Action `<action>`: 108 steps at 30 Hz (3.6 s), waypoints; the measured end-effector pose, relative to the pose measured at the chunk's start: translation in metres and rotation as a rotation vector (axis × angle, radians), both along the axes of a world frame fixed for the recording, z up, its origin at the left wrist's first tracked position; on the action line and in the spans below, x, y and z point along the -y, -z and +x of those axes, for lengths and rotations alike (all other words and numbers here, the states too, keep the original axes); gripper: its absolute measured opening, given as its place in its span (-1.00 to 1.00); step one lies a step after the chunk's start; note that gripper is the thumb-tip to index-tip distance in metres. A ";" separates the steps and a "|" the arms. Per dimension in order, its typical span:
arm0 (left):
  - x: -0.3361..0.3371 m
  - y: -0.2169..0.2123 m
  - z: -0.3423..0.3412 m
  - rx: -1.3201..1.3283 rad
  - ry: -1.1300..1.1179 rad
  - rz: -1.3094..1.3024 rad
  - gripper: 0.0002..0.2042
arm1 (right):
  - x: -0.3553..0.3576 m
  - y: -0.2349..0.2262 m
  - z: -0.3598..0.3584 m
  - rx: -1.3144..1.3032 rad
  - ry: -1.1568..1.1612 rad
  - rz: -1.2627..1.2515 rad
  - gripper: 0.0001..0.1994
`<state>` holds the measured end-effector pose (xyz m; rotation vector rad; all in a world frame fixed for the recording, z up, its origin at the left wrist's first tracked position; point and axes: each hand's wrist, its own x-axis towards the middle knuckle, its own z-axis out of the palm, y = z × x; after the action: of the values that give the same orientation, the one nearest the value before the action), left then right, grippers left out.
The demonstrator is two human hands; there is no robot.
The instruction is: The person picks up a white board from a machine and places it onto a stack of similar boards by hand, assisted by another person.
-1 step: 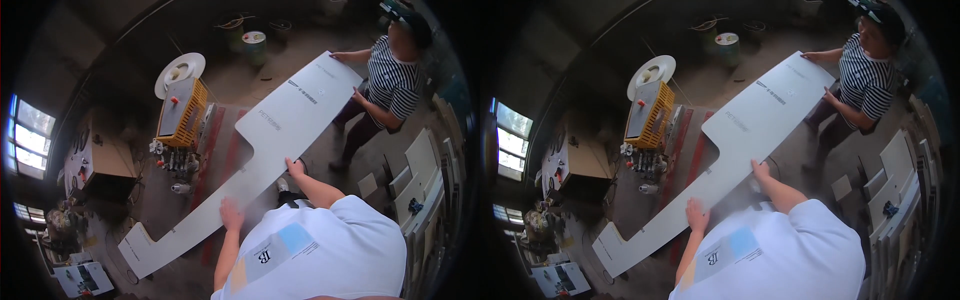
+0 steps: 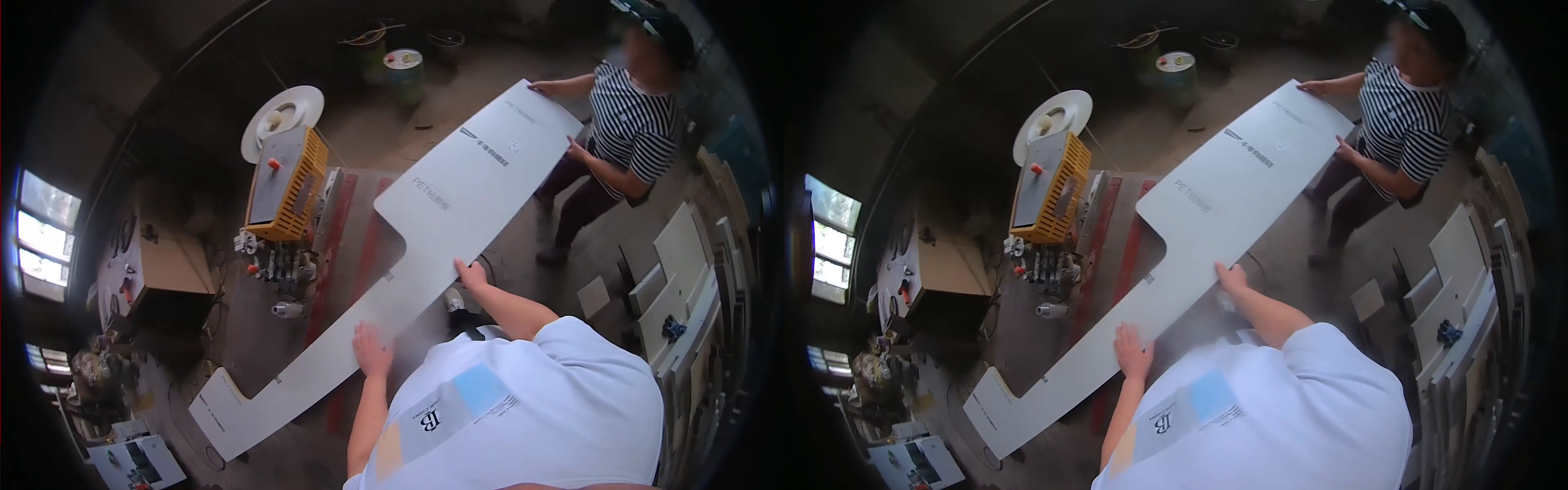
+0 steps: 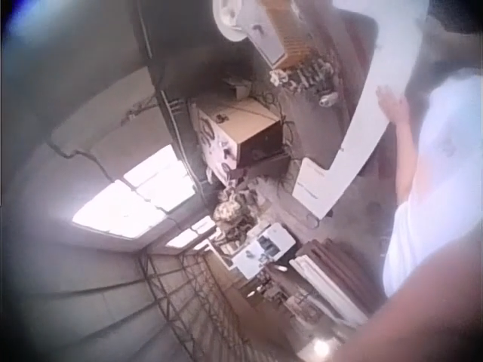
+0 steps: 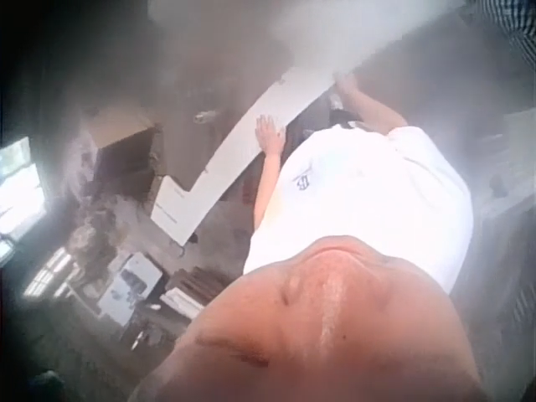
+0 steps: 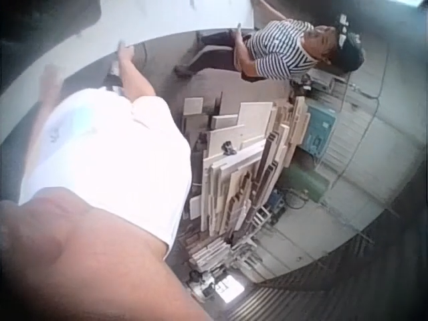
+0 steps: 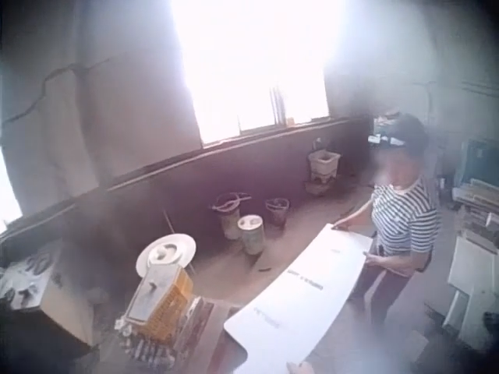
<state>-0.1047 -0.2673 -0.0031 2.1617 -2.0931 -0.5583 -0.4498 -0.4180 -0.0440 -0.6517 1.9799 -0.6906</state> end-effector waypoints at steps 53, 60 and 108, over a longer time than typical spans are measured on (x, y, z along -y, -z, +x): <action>-0.294 0.020 0.510 0.435 -1.249 -0.005 -0.29 | -0.165 -0.008 0.164 0.519 0.049 0.265 -0.44; -0.317 0.043 0.599 0.401 -1.335 0.104 -0.09 | -0.183 -0.037 0.185 0.393 0.018 0.248 -0.56; -0.152 -0.026 0.117 0.144 -1.266 0.109 -0.19 | -0.107 -0.014 -0.033 0.388 -0.772 0.375 -0.51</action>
<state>0.0120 -0.1149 0.0233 2.9820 -0.3789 -0.3321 -0.4824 -0.3109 -0.0304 -0.8871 1.2941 0.0342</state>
